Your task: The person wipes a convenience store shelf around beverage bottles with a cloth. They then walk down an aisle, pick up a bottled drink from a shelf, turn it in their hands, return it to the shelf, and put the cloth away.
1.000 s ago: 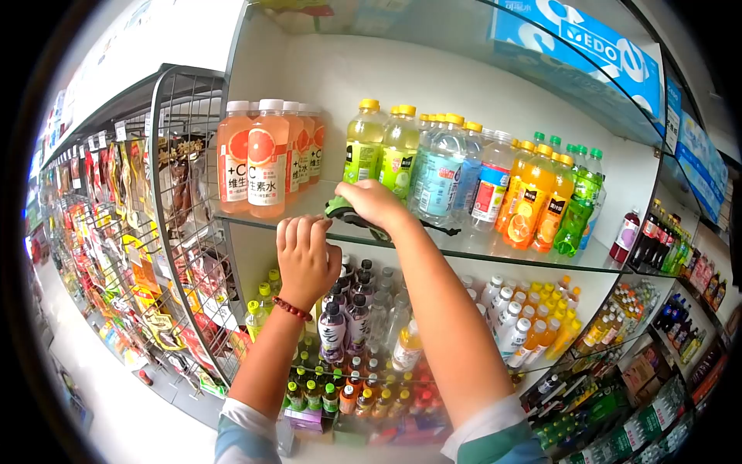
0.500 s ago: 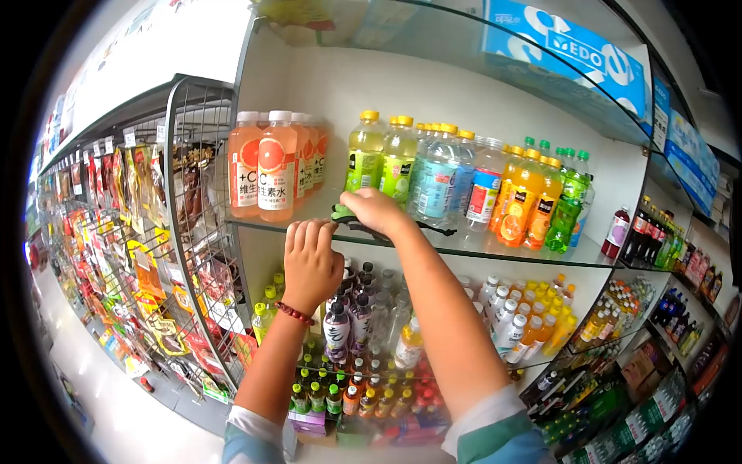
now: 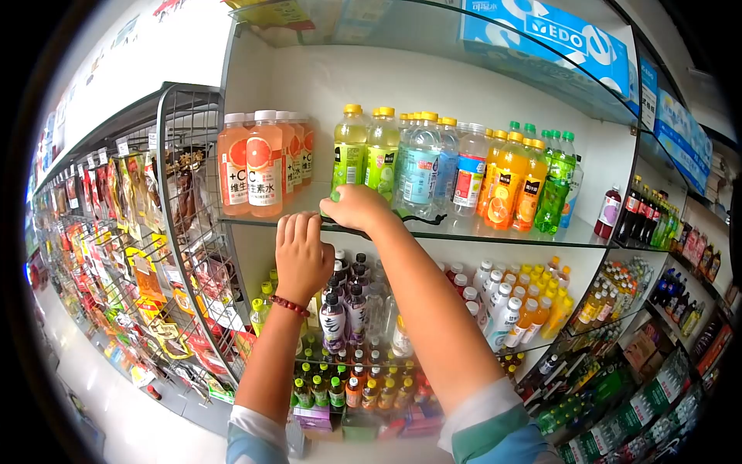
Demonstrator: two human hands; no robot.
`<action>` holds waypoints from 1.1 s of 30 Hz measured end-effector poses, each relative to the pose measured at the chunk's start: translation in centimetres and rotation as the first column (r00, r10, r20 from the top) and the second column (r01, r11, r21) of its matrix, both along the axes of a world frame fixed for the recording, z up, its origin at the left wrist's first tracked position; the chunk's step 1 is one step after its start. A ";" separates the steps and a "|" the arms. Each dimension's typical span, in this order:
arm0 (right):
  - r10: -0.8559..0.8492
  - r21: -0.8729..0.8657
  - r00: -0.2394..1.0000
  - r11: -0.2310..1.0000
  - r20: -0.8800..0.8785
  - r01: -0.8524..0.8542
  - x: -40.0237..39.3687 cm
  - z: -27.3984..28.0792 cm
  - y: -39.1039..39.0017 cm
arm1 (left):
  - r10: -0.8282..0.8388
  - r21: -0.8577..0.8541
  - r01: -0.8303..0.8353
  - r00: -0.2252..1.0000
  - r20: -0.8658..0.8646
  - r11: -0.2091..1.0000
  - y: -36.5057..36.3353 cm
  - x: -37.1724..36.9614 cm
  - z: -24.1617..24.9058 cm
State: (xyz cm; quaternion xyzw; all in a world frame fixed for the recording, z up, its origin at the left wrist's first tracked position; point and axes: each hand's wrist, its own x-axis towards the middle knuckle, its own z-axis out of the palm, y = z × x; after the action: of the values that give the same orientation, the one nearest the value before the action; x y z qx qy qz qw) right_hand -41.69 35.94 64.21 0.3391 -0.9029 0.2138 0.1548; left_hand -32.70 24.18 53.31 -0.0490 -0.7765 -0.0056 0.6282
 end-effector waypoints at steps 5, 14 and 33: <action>-0.020 0.004 1.000 1.000 -0.018 0.020 0.5 0.0 0.1 | -0.012 -0.016 0.012 1.000 0.019 1.000 -0.1 0.3 0.1; -0.008 -0.018 0.999 1.000 -0.039 0.007 1.1 0.1 0.7 | -0.025 -0.006 0.026 0.999 0.027 1.000 0.1 0.5 0.3; 0.124 -0.103 0.977 0.989 0.174 -0.107 -0.6 1.0 1.5 | -0.068 0.039 0.066 0.997 0.028 0.997 0.2 -0.2 -0.2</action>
State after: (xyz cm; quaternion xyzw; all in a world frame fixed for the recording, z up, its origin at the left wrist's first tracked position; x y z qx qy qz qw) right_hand -42.26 37.47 65.22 0.3628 -0.8810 0.2941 0.0757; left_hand -32.88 24.35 53.08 -0.0630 -0.7835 -0.0420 0.6168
